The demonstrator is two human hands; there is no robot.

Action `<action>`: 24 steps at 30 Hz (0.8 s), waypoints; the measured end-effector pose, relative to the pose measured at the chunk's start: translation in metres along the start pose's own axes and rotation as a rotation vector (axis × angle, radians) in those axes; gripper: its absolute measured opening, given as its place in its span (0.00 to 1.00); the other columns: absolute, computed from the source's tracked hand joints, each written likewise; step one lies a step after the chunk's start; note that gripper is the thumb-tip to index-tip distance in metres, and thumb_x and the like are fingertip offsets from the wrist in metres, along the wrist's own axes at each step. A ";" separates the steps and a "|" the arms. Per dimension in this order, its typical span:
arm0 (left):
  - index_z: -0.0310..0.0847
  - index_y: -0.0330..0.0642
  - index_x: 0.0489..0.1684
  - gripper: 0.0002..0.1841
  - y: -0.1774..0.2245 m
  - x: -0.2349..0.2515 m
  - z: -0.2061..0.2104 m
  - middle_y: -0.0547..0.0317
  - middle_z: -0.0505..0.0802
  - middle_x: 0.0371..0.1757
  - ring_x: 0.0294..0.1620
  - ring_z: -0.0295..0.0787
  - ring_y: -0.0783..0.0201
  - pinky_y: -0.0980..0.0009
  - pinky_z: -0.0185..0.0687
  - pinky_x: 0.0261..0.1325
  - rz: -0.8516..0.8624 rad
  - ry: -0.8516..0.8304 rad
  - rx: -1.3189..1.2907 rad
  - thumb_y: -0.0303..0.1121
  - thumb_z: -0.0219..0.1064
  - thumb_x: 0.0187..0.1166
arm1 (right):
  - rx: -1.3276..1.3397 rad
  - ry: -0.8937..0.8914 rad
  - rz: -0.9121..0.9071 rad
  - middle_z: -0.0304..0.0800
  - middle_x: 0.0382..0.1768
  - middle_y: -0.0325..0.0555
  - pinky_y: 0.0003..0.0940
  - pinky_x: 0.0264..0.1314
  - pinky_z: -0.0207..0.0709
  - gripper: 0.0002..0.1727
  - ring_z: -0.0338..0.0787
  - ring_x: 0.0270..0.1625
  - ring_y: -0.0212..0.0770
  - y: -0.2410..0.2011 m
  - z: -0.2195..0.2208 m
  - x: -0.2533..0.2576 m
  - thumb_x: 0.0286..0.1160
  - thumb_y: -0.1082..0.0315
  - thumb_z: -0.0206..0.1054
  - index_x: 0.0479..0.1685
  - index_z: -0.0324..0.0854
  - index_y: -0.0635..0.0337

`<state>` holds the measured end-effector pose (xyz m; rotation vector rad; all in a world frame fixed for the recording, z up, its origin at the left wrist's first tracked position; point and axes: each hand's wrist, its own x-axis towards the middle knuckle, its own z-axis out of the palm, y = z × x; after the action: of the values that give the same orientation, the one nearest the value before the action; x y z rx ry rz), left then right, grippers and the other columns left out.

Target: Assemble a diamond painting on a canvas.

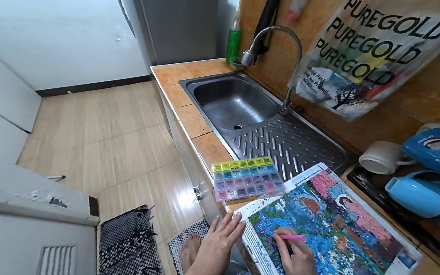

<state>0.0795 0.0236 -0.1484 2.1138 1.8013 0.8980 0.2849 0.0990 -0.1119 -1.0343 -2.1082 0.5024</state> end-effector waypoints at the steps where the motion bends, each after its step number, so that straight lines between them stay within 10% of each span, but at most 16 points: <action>1: 0.85 0.43 0.72 0.35 0.000 0.000 0.000 0.49 0.85 0.78 0.80 0.79 0.41 0.35 0.76 0.71 0.000 0.002 -0.001 0.09 0.66 0.58 | 0.008 -0.009 0.023 0.92 0.38 0.60 0.24 0.48 0.85 0.07 0.92 0.39 0.42 -0.001 -0.001 0.001 0.69 0.79 0.65 0.34 0.88 0.75; 8: 0.85 0.44 0.71 0.35 0.000 0.000 0.000 0.50 0.85 0.78 0.80 0.79 0.41 0.35 0.77 0.71 0.005 0.000 0.016 0.09 0.66 0.57 | 0.309 -0.005 0.378 0.91 0.36 0.51 0.22 0.39 0.86 0.10 0.90 0.34 0.28 -0.005 -0.013 0.024 0.77 0.76 0.61 0.44 0.84 0.77; 24: 0.85 0.44 0.70 0.35 -0.001 -0.001 0.003 0.51 0.86 0.77 0.79 0.81 0.43 0.37 0.79 0.69 0.024 0.040 0.026 0.09 0.66 0.57 | 0.302 0.048 0.402 0.91 0.38 0.54 0.23 0.42 0.86 0.10 0.91 0.35 0.31 0.013 0.024 0.076 0.79 0.76 0.63 0.44 0.86 0.76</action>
<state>0.0801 0.0236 -0.1519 2.1527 1.8200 0.9338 0.2419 0.1671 -0.1022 -1.2756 -1.7144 0.9489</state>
